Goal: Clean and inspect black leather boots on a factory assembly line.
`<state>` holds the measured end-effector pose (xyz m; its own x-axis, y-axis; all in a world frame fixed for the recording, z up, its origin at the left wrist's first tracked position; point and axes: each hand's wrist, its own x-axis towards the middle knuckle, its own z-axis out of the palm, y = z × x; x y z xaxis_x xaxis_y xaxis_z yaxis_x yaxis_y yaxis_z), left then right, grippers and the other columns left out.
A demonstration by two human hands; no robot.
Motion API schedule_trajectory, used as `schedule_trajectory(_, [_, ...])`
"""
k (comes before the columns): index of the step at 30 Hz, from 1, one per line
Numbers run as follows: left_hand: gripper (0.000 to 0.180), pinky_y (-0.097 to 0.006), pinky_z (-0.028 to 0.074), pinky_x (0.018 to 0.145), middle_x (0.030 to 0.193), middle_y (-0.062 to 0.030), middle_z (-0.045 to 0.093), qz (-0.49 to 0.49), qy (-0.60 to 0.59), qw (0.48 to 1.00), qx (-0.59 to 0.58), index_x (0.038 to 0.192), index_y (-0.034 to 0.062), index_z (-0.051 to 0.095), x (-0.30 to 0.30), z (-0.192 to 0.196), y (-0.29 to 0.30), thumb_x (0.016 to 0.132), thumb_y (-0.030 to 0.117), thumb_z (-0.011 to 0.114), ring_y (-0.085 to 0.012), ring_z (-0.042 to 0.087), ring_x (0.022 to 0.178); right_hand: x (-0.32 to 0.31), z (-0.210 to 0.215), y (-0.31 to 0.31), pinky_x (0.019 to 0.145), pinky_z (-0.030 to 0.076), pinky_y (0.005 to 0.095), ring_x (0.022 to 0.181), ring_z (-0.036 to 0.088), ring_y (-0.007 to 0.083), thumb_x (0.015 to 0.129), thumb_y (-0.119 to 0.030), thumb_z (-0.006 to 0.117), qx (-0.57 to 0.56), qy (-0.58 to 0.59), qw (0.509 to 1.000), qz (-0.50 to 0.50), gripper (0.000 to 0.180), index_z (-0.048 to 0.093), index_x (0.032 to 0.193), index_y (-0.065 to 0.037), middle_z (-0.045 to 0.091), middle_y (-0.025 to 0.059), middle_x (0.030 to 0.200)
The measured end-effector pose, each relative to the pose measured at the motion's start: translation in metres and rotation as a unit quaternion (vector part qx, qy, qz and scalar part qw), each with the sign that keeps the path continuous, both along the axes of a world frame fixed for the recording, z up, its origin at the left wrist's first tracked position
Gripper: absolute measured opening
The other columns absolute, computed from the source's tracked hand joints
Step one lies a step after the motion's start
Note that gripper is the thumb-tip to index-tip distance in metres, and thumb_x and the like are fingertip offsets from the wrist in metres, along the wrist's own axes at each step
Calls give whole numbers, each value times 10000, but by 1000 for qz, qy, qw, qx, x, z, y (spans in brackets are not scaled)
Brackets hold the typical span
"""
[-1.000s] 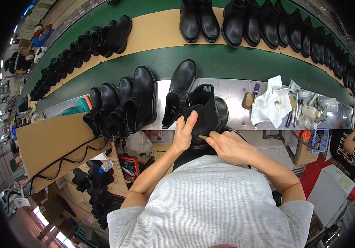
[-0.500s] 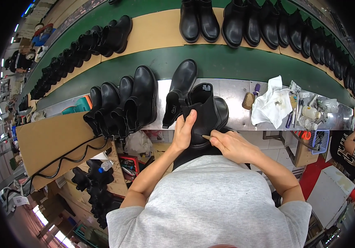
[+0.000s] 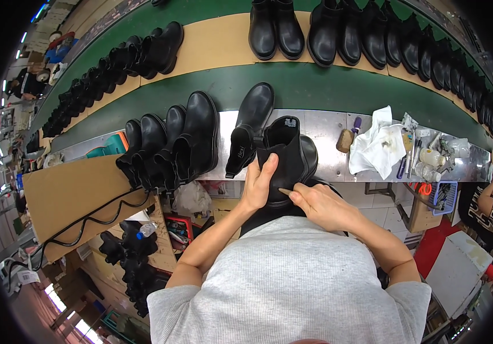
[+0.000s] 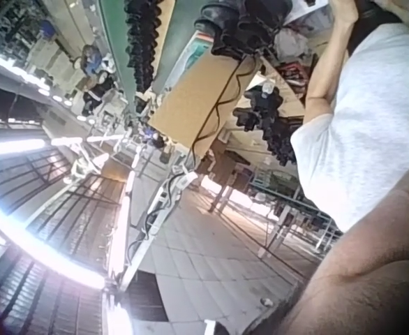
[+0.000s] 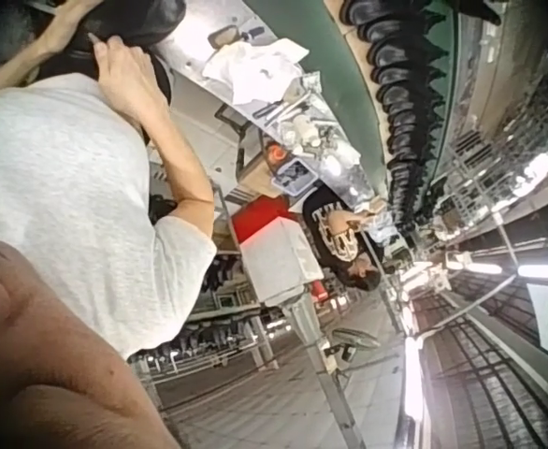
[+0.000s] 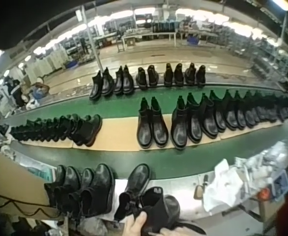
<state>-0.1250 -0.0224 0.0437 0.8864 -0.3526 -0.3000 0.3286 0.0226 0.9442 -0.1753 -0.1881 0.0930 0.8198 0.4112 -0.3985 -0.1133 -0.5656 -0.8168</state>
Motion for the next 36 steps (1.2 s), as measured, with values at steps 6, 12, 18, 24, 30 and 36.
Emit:
schedule_trajectory(6, [425,-254,408,662,768,1,562,-27,-7,998,64,912,-29,596,-3,4,1,948,361,430,-81,480,738,7,11,3,648,436,477,692,557,433,978,-310,306,-48,89,994,40,454,522,858,71,554,263,680])
schedule_trajectory(12, [429,-246,416,661,785,-10,580,-5,5,1000,26,926,-31,602,2,0,-3,945,365,437,-76,491,749,4,-4,-5,579,460,468,604,578,416,979,-289,315,-2,31,999,4,479,538,747,66,561,258,621])
schedule_trajectory(18, [433,-281,455,708,860,-58,633,21,-4,999,44,978,-41,610,9,24,-2,932,364,465,-105,552,806,27,22,6,639,439,478,660,558,422,976,-302,320,-41,88,995,31,443,517,816,62,572,248,675])
schedule_trajectory(24, [493,-348,441,703,783,-103,607,21,-42,996,70,895,-51,603,-3,-18,-7,903,429,493,-147,535,765,6,5,0,616,437,436,629,571,359,966,-305,329,-5,107,994,-14,416,549,797,4,578,178,649])
schedule_trajectory(30, [576,-357,424,635,684,-159,581,26,-25,998,42,787,-84,568,-10,-16,3,892,477,489,-193,537,672,8,17,13,574,441,407,564,583,319,967,-321,319,-32,112,993,0,459,572,776,12,546,160,553])
schedule_trajectory(36, [636,-339,410,622,692,-135,544,-21,9,997,71,790,-82,569,-1,-17,-1,870,543,482,-180,508,690,3,-1,-3,627,431,443,630,574,364,964,-346,325,-29,51,998,20,459,591,816,-2,566,204,637])
